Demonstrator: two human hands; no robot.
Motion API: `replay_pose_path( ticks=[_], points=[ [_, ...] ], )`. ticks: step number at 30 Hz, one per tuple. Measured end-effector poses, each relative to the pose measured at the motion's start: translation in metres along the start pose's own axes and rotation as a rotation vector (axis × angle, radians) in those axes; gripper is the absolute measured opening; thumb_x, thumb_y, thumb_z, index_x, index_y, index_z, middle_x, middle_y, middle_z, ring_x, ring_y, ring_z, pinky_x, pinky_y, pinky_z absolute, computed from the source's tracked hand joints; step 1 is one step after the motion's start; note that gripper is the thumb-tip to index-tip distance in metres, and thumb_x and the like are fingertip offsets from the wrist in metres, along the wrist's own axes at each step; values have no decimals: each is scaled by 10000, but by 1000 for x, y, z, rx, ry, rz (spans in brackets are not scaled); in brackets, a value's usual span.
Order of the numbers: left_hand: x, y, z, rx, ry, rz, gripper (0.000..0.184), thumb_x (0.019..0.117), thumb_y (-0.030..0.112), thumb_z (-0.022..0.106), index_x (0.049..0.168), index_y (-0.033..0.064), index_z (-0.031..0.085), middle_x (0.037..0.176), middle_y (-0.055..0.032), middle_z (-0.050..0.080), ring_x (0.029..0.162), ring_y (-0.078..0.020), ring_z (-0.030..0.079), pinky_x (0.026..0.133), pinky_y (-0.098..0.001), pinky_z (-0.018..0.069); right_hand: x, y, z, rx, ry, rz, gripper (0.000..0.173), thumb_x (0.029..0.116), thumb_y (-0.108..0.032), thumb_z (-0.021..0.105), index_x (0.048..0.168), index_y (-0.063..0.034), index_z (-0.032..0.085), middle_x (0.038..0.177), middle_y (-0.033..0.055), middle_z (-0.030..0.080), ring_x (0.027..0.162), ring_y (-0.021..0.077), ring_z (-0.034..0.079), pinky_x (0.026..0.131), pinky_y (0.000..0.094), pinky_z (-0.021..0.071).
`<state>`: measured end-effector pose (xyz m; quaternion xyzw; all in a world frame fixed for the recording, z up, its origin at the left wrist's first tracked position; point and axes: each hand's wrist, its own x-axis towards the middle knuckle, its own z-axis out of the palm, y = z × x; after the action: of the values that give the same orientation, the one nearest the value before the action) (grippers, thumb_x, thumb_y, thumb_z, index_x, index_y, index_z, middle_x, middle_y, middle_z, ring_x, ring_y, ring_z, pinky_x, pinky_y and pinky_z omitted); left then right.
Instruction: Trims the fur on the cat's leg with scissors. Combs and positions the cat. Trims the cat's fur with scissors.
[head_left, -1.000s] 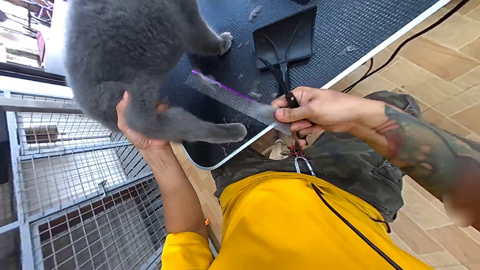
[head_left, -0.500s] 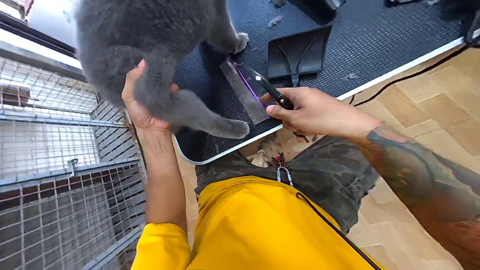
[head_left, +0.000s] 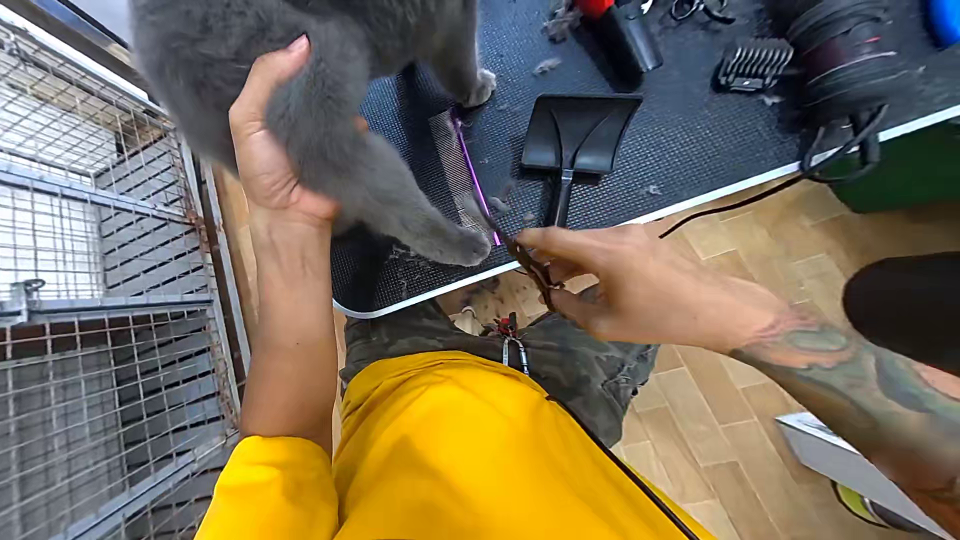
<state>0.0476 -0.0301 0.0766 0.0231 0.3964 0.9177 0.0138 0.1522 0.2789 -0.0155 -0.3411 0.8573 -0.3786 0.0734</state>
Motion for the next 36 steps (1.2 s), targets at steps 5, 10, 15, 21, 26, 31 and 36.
replay_pose_path(
  ticks=[5,10,15,21,26,31,36],
  points=[
    [1,0,-1,12,4,8,139,1010,117,488,1045,24,585,911,-143,670,778,-222,691,659,-406,614,-5,-3,1,-214,-21,-72,589,771,-361,678,1326,-166,665,863,-35,663,722,126,644,569,369,534],
    [1,1,-1,35,-16,6,141,1015,123,481,1041,34,587,917,-133,671,782,-209,688,666,-397,612,-1,-4,2,-257,-56,-39,602,756,-361,703,1328,-178,669,839,-34,654,685,131,633,552,374,524],
    [-1,0,1,44,-31,4,148,1019,122,467,1029,39,589,909,-125,675,777,-197,689,649,-375,609,1,-2,6,-184,-65,-20,560,776,-233,679,1331,-163,664,853,-38,678,712,107,656,609,351,569],
    [0,-1,1,53,-24,29,130,1013,112,478,1019,46,590,908,-117,679,786,-197,695,658,-377,614,0,0,6,-70,-75,2,513,796,-198,663,1306,-146,668,877,-61,695,733,34,657,648,271,593],
    [0,-2,0,45,-45,16,139,1014,114,471,1022,43,590,900,-118,677,769,-193,690,646,-365,610,3,0,1,-3,-93,1,567,746,-407,708,1277,-209,695,856,-125,663,724,-42,596,629,210,543],
    [1,-2,-2,51,-56,10,147,1014,120,473,1026,38,594,906,-124,678,772,-198,692,644,-374,610,8,1,-6,98,-163,53,513,758,-195,697,1270,-166,702,817,-96,694,668,-31,634,610,206,577],
    [1,-1,-2,50,-46,7,144,1014,120,474,1022,40,593,899,-122,675,761,-197,690,636,-371,610,10,3,-14,135,-206,98,512,766,-212,711,1278,-185,701,800,-105,699,625,-42,618,560,192,554]
  ],
)
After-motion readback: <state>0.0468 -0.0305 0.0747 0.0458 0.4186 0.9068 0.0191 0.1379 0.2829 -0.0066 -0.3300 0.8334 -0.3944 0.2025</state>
